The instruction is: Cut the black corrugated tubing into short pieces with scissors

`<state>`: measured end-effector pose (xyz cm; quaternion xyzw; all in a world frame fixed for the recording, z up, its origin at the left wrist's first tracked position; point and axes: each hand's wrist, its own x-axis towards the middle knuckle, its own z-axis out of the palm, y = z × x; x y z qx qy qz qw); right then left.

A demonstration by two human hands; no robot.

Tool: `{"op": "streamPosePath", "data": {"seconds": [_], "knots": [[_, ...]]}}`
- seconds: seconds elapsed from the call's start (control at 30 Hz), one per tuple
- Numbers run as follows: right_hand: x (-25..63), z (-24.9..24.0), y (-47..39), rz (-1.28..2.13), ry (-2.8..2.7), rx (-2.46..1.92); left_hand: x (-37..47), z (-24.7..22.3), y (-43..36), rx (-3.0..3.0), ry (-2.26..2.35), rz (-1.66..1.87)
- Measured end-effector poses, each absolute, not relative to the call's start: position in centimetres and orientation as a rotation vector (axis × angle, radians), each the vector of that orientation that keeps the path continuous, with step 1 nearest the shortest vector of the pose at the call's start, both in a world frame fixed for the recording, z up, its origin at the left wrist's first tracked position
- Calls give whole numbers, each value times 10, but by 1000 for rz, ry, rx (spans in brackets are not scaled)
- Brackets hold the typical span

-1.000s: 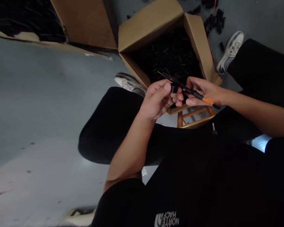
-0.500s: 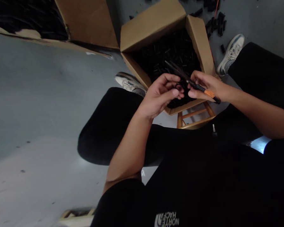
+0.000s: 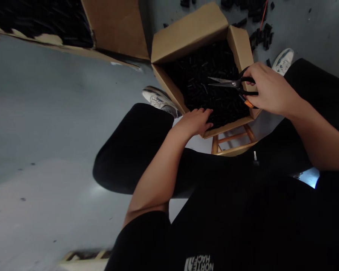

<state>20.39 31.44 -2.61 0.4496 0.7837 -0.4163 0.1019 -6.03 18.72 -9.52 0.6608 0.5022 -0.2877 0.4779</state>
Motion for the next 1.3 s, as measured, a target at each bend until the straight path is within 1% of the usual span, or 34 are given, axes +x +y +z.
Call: {"op": "streamPosePath", "data": {"seconds": [0.17, 0.23, 0.3, 0.43, 0.47, 0.53, 0.6, 0.7, 0.77, 0.87, 0.93, 1.0, 1.13, 1.3], "knots": [[207, -19, 320, -1152, 2340, 1308, -47, -101, 194, 1667, 1233, -775], [205, -18, 318, -1222, 2268, 1350, -44, -103, 196, 1693, 1238, -774], [203, -19, 314, -1498, 2170, 1381, -42, -104, 198, 1697, 1240, -773], [197, -27, 303, -2326, 1781, 1227, -41, -100, 206, 1704, 1274, -795], [195, -28, 300, -2462, 1681, 1176, -41, -98, 209, 1711, 1285, -794], [193, -28, 295, -2557, 1567, 1132, -42, -94, 212, 1723, 1304, -773], [189, -28, 293, -2478, 1563, 1161, -45, -93, 214, 1724, 1329, -734], [185, -34, 294, -2241, 1693, 1218, -54, -94, 216, 1693, 1372, -671], [185, -43, 296, -2006, 1855, 1254, -65, -95, 218, 1663, 1427, -646], [191, -66, 299, -1558, 2099, 1274, -84, -89, 222, 1620, 1536, -601], [198, -82, 300, -1308, 2147, 1196, -94, -82, 224, 1590, 1579, -552], [205, -96, 301, -1134, 2108, 1080, -100, -76, 224, 1569, 1591, -531], [209, -104, 303, -915, 2004, 947, -102, -79, 221, 1570, 1528, -592], [199, -86, 307, -817, 1946, 890, -108, -95, 213, 1614, 1559, -554]]}}
